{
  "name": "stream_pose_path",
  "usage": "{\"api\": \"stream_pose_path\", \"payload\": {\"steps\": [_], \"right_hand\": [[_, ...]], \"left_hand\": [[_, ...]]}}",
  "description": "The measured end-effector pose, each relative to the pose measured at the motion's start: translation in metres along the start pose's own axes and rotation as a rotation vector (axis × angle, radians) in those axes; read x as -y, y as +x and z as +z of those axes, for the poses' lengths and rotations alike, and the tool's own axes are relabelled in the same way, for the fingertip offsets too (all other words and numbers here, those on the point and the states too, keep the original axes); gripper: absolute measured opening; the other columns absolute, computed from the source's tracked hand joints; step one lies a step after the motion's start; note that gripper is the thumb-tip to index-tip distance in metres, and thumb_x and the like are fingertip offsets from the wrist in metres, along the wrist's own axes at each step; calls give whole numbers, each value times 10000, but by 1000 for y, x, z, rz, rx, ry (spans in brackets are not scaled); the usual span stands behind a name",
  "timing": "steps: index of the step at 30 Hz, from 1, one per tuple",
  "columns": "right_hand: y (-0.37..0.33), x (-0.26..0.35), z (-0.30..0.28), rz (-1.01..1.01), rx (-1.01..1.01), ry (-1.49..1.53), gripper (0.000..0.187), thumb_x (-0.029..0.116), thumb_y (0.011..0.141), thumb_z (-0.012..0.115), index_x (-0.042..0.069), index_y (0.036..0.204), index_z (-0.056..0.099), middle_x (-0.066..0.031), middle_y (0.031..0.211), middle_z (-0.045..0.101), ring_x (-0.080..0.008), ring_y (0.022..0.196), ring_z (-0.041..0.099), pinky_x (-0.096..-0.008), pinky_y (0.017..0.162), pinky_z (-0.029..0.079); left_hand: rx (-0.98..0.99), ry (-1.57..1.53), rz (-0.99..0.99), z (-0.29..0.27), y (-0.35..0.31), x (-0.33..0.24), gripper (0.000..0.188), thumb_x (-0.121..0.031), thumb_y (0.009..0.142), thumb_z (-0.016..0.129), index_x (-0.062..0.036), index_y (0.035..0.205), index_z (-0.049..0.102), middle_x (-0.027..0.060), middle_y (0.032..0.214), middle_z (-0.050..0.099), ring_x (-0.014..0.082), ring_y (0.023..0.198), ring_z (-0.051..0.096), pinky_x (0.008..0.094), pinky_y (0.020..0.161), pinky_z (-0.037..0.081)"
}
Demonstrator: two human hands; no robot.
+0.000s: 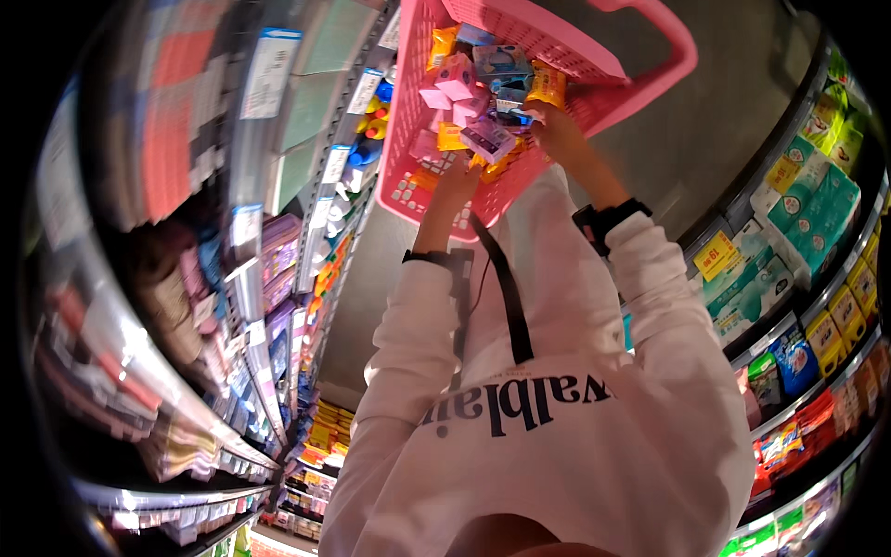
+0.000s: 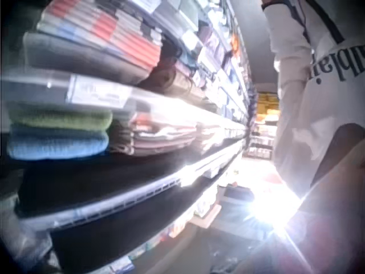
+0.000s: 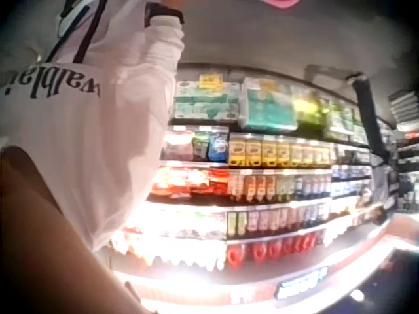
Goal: The person repeatedly picks up bars of soap from a pink shopping basket and places them onto a store shelf. They handle the soap bars one at a time, arranging them in rows on the shelf.
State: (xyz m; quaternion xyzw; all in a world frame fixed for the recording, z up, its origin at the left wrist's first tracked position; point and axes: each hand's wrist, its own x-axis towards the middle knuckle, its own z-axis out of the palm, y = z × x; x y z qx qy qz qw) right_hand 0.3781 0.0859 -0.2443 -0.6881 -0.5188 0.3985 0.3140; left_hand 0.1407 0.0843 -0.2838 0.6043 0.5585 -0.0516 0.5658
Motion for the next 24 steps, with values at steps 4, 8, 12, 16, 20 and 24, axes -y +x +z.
{"api": "stream_pose_path", "payload": {"steps": [4,8,12,16,20,24], "right_hand": [[40,-30,31,-120,48,-72,243,43,778,487,72,999,584,-172,920,597,-349,889,557,-365,759,445],[76,-20,31,-104,55,-185,192,70,783,482,61,931,603,-160,860,609,-339,825,575,-381,719,455],[87,-28,24,-120,34,-227,167,85,792,473,58,884,610,-166,847,603,-329,785,581,-395,697,458],[70,-24,36,-178,223,-333,165,67,761,483,47,860,613,-166,834,600,-313,843,567,-387,714,461],[48,-36,85,-386,417,-698,178,72,703,529,30,843,630,-118,849,603,-275,925,534,-339,758,458],[34,-7,121,-339,456,-1079,197,82,674,564,40,848,644,-79,926,584,-226,939,517,-303,801,433]], "left_hand": [[-197,-636,-486,41,71,31,680,-313,745,604,67,1226,311,211,996,557,279,871,588,350,694,481],[-320,-926,-403,57,96,39,765,-219,649,722,82,1206,293,154,945,556,219,794,597,304,634,503],[-197,-1105,-382,45,81,33,649,-111,636,732,47,1134,347,137,921,545,211,747,600,325,581,516],[-220,-988,-411,29,48,64,610,-104,656,715,8,1146,370,130,919,553,212,789,599,359,596,516],[-322,-304,-364,11,19,101,650,-158,659,706,-11,1187,358,157,940,557,254,889,586,367,730,482],[-278,-116,-345,-7,7,94,604,-199,697,636,-85,1223,361,168,1081,516,334,970,531,400,799,443]]}}
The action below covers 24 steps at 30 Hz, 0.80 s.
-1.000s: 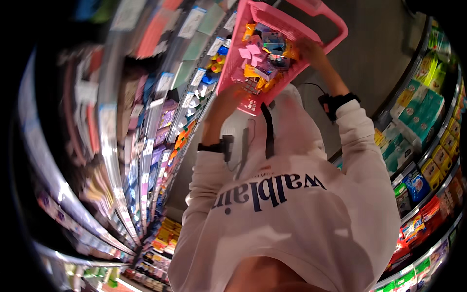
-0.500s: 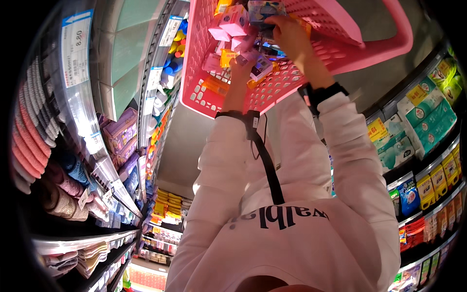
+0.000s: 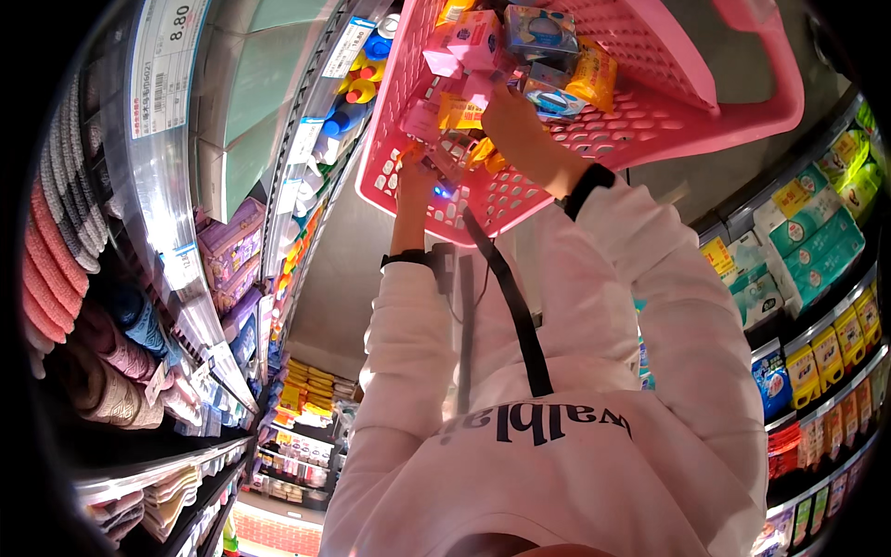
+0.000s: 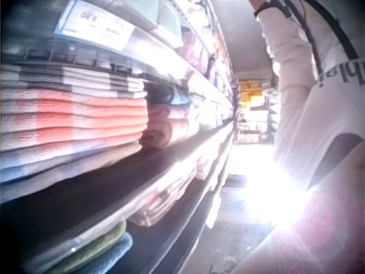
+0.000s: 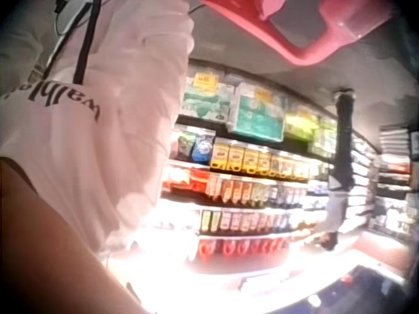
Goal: The person repeatedly picks up bars of soap from a pink shopping basket and places them onto a store shelf. They handle the soap bars one at a time, arranging them in rows on the shelf.
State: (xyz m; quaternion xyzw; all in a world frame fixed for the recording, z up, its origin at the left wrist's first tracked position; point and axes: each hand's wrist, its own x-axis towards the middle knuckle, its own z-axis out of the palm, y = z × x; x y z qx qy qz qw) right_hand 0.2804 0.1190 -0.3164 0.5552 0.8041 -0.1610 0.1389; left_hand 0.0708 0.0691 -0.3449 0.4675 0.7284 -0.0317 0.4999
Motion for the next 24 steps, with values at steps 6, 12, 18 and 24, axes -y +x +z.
{"api": "stream_pose_path", "payload": {"steps": [6,12,18,24], "right_hand": [[9,-1,49,-128,279,-91,211,81,697,564,79,889,652,-87,969,571,-207,954,515,-295,803,415],[18,-8,97,-191,125,-355,255,79,747,510,107,973,625,-67,964,580,-194,993,519,-302,781,413],[20,-13,105,-306,89,-327,233,87,750,508,101,957,614,-79,952,584,-218,942,539,-319,763,420],[30,-32,74,-531,117,-97,212,95,753,506,95,941,603,-92,939,587,-241,891,559,-336,745,428]], "left_hand": [[-329,387,456,12,-7,-53,358,-85,777,498,-64,1133,460,171,1086,493,357,987,499,422,798,439],[-105,91,542,20,-3,-74,251,-53,798,458,-43,1036,538,149,1011,541,312,918,546,372,769,446],[35,-31,393,20,-7,-65,254,-60,808,469,-37,1051,539,151,961,581,301,847,585,346,736,462],[49,-130,406,26,-6,-45,319,-42,793,477,-18,1110,507,147,1034,569,237,894,578,322,736,462]]}}
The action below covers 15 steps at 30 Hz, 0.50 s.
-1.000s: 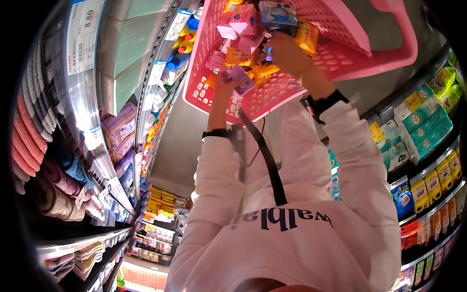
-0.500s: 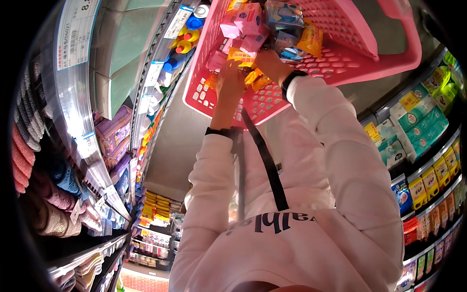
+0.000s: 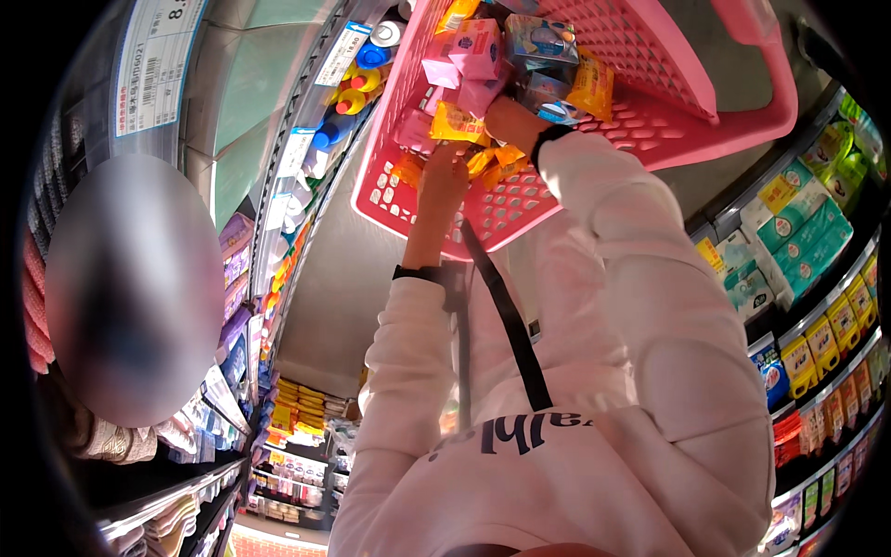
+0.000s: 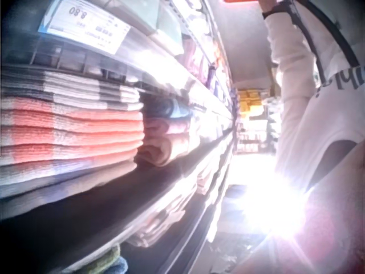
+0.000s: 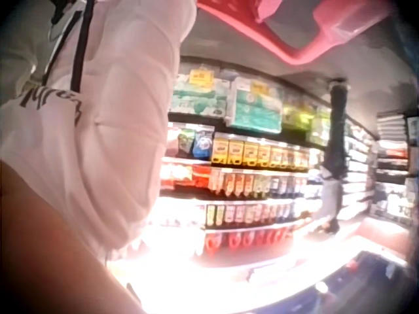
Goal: The person repeatedly picks up bars of soap from a pink shopping basket and places them onto a store shelf. They handle the soap bars one at a time, arranging them in rows on the shelf.
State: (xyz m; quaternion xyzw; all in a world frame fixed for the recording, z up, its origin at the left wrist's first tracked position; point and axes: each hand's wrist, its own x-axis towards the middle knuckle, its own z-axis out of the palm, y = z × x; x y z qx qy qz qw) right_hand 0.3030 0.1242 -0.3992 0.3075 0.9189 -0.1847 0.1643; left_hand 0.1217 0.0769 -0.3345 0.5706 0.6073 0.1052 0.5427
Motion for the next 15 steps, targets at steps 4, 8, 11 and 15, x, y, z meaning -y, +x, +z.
{"api": "stream_pose_path", "payload": {"steps": [4,8,11,15], "right_hand": [[-7,-3,-31,-86,-53,244,198,101,754,505,90,930,596,-100,931,589,-256,856,572,-348,733,433],[-19,8,-59,-121,-260,615,256,153,693,608,86,934,556,-86,749,594,-290,759,581,-383,642,445],[-32,13,-83,20,-291,746,273,201,671,648,79,890,543,-107,765,595,-302,714,582,-383,618,455],[-54,15,-109,309,-83,1194,380,147,728,644,88,1070,488,-109,911,591,-258,847,589,-335,727,461]], "left_hand": [[25,62,45,8,3,10,414,-40,748,550,-18,1155,482,129,1054,554,195,889,563,303,762,448],[41,61,63,1,3,1,436,-115,700,662,-15,1092,497,114,982,575,216,882,567,311,768,439],[70,51,-16,-21,5,-41,418,-160,695,708,-17,1034,509,106,900,599,227,849,584,331,755,445],[183,-90,-182,-53,-5,-62,388,-116,725,686,2,1051,511,102,904,609,184,823,596,306,737,477]]}}
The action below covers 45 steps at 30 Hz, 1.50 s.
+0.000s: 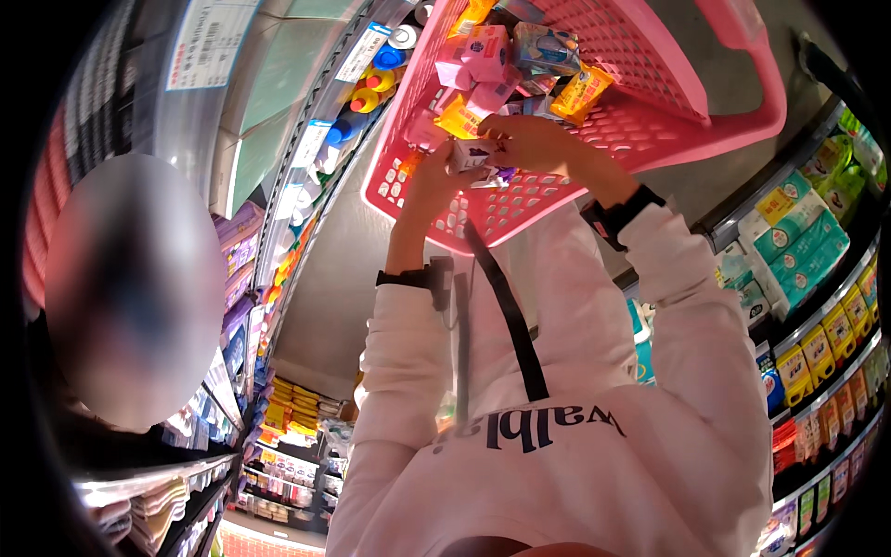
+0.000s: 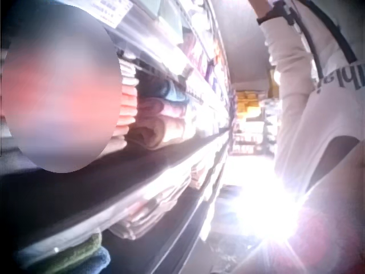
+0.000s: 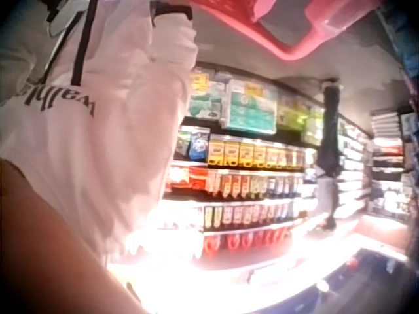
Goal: The person repeatedly picks up bars of soap from a pink shopping basket and places them onto a store shelf. They handle the soap bars one at a time, arranging them in rows on the shelf.
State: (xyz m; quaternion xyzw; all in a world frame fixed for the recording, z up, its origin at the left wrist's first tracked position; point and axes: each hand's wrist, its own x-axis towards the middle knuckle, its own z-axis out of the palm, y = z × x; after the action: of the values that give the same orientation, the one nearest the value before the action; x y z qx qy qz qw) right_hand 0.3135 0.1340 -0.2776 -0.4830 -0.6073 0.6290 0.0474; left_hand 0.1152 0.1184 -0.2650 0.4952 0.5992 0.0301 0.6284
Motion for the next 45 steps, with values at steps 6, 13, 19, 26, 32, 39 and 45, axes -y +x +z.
{"api": "stream_pose_path", "payload": {"steps": [6,13,19,26,32,39,45], "right_hand": [[-55,45,-25,-81,-118,482,429,134,760,646,80,1144,464,-59,924,599,-143,822,572,-281,669,478],[-162,202,-40,-250,-145,549,546,23,742,637,24,1223,378,-59,1055,525,-133,915,534,-265,747,458],[-220,351,-23,-770,-165,631,575,-27,724,624,-14,1235,361,-115,1145,486,-207,1071,479,-329,913,381],[-239,521,-20,-1165,-270,349,517,-1,782,586,-22,1247,362,-121,1158,481,-179,1074,466,-302,903,380],[-194,639,11,-1319,-184,205,489,46,784,618,-25,1215,397,-111,1129,511,-155,1020,513,-270,888,399],[-140,716,69,-1642,-316,-191,466,72,800,612,31,1222,421,-94,1079,554,-134,985,538,-254,844,421],[-106,750,95,-1661,-392,-250,429,163,820,608,3,1183,445,-110,1061,577,-176,986,556,-273,826,431]], "left_hand": [[-67,-330,93,-38,-56,-49,373,-97,733,683,46,1036,518,83,880,613,108,759,588,236,642,490],[-242,-125,385,-77,-229,-180,458,-44,710,690,-11,1119,486,90,1073,530,194,958,534,333,825,441],[-541,-18,614,-117,-385,-244,677,-222,652,763,-52,1213,424,96,1199,499,243,1070,514,333,885,409],[-1235,315,1038,-170,-503,-253,418,-77,756,608,-61,1155,487,131,1127,534,312,1041,505,361,860,411],[-1568,355,1039,-224,-565,-219,362,2,765,570,-40,1121,524,126,1125,551,271,1086,502,327,908,376],[-1831,506,970,-293,-605,-175,365,-98,796,561,-69,1151,485,136,1121,534,326,1002,524,344,822,432],[-1827,534,982,-340,-606,-167,438,-151,792,574,-33,1193,441,167,1140,520,343,1019,513,360,820,431]]}}
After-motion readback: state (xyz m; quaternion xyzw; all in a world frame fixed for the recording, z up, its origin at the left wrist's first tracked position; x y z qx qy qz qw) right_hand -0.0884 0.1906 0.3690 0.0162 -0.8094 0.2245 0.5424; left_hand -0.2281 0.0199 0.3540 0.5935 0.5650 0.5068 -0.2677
